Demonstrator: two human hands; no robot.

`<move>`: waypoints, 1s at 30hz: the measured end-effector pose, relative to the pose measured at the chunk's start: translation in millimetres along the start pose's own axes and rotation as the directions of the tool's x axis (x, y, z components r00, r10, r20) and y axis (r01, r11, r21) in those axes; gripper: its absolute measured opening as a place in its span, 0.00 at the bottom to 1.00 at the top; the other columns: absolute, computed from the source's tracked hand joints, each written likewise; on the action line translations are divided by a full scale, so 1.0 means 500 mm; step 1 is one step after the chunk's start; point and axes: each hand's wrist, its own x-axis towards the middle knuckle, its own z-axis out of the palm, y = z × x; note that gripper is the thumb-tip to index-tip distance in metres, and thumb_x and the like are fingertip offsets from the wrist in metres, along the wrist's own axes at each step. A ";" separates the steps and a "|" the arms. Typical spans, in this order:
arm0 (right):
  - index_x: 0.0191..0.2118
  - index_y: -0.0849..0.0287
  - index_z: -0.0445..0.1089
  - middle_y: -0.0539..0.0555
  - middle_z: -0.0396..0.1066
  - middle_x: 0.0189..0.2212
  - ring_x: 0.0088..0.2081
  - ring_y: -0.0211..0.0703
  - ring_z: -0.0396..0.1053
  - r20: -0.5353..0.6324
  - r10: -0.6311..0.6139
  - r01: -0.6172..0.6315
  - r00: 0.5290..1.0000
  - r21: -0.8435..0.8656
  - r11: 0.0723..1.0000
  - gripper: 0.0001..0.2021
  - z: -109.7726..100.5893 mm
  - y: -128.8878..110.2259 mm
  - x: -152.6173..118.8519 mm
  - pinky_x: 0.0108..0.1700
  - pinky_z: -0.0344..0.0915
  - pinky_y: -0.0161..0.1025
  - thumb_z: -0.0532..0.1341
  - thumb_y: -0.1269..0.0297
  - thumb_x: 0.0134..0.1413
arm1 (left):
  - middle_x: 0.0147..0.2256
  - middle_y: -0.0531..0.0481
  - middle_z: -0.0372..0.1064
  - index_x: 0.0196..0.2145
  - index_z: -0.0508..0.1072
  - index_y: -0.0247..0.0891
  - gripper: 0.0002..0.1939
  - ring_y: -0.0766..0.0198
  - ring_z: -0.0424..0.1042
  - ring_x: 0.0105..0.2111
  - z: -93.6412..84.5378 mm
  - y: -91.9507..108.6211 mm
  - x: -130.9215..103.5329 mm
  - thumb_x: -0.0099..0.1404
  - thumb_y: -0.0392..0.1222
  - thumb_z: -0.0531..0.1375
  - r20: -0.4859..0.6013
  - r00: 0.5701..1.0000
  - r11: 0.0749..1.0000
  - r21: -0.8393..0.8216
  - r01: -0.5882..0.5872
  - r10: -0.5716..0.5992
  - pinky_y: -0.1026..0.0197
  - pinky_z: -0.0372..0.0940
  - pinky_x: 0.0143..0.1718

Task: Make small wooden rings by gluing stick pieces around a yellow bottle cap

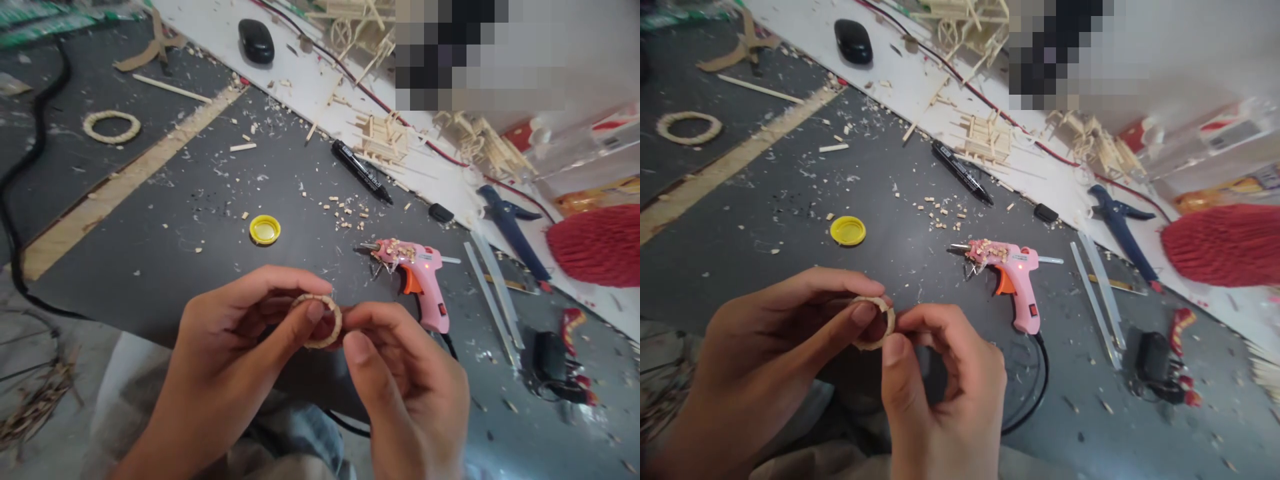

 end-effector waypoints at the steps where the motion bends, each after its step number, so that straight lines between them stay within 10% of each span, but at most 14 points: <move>1: 0.33 0.49 0.79 0.43 0.81 0.26 0.24 0.31 0.74 -0.015 -0.002 0.002 1.000 0.016 1.000 0.06 0.003 0.000 -0.001 0.32 0.73 0.25 0.69 0.61 0.63 | 0.27 0.62 0.84 0.37 0.88 0.52 0.08 0.71 0.83 0.25 0.000 0.000 0.000 0.63 0.36 0.74 -0.003 1.000 1.000 -0.001 0.001 -0.001 0.80 0.75 0.30; 30: 0.30 0.51 0.79 0.45 0.80 0.23 0.22 0.36 0.78 -0.063 0.052 -0.049 0.997 0.046 0.998 0.07 0.014 0.001 -0.005 0.27 0.73 0.27 0.72 0.63 0.59 | 0.28 0.60 0.82 0.38 0.87 0.53 0.03 0.72 0.79 0.25 -0.012 -0.005 -0.009 0.68 0.43 0.73 0.061 0.996 0.997 -0.018 0.071 -0.070 0.79 0.73 0.28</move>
